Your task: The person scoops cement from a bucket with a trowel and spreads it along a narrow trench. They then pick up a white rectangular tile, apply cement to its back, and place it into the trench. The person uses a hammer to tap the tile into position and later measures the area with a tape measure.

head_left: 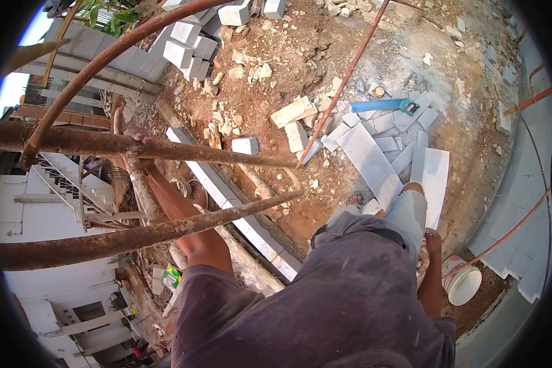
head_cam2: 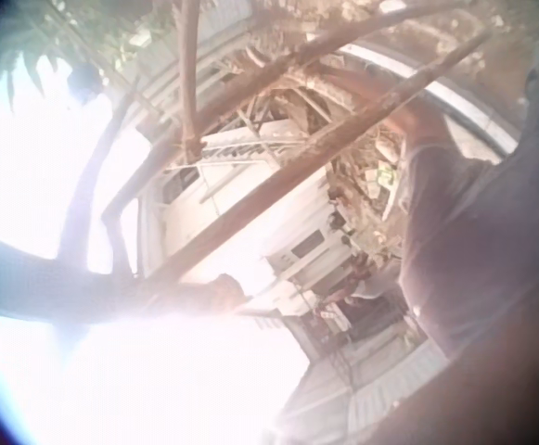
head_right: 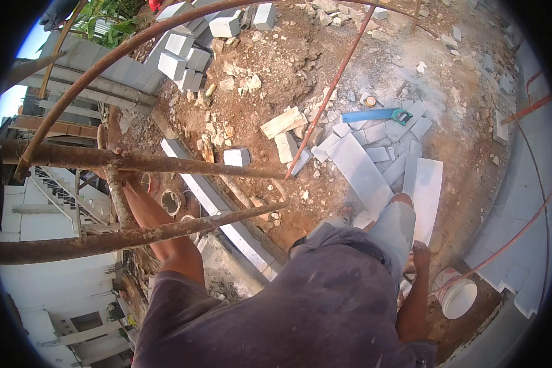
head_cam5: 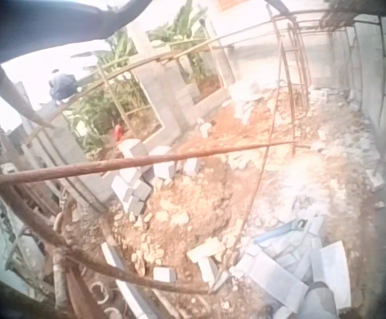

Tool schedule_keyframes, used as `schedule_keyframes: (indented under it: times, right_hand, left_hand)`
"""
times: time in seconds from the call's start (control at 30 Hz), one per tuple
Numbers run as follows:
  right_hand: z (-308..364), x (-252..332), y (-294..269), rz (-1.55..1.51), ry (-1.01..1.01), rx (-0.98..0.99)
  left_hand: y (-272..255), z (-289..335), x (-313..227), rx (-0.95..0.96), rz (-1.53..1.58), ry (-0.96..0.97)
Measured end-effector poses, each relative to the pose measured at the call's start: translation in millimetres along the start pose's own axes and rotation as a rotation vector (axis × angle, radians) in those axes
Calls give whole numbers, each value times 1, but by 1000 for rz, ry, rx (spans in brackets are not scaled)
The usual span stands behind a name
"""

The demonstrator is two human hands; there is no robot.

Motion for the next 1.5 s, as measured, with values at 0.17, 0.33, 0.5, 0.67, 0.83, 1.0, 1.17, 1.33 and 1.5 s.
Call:
schedule_keyframes:
  times: [0.17, 0.33, 0.5, 0.67, 0.83, 1.0, 1.17, 1.33, 1.5]
  right_hand:
    - [-58, -13, -16, -92, 145, 133]
    - [-102, 18, -22, -161, 351, 182]
    - [-175, 125, -12, 185, 163, 149]
    - [-288, 253, -13, 357, 41, 149]
    - [-430, 361, 22, 637, -201, 154]
    - [-595, 364, 81, 878, -140, 219]
    - [-690, 403, 169, 1088, -255, 228]
    - [-761, 383, 199, 1337, -433, -2]
    - [-739, 358, 227, 1566, -502, 112]
  left_hand:
    - [4, 2, 0, -122, -146, -14]
    - [18, 5, 7, -245, -269, -65]
    - [16, 99, -11, -710, -388, -75]
    - [98, 188, 24, -1054, -417, -80]
    - [124, 227, 125, -1261, -658, -330]
    - [136, 243, 211, -1310, -827, -537]
    - [148, 261, 241, -1343, -992, -551]
    - [151, 263, 261, -1354, -1103, -550]
    - [161, 270, 217, -1412, -1189, -507]
Point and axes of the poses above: each hand's wrist, its own z-axis away from the middle knuckle, its own y-axis out of the palm, x = y × z, the point moved 4 cm from there along -z, towards the middle knuckle, and after that the axes turned 5 degrees about y, right-handed, at the moved point
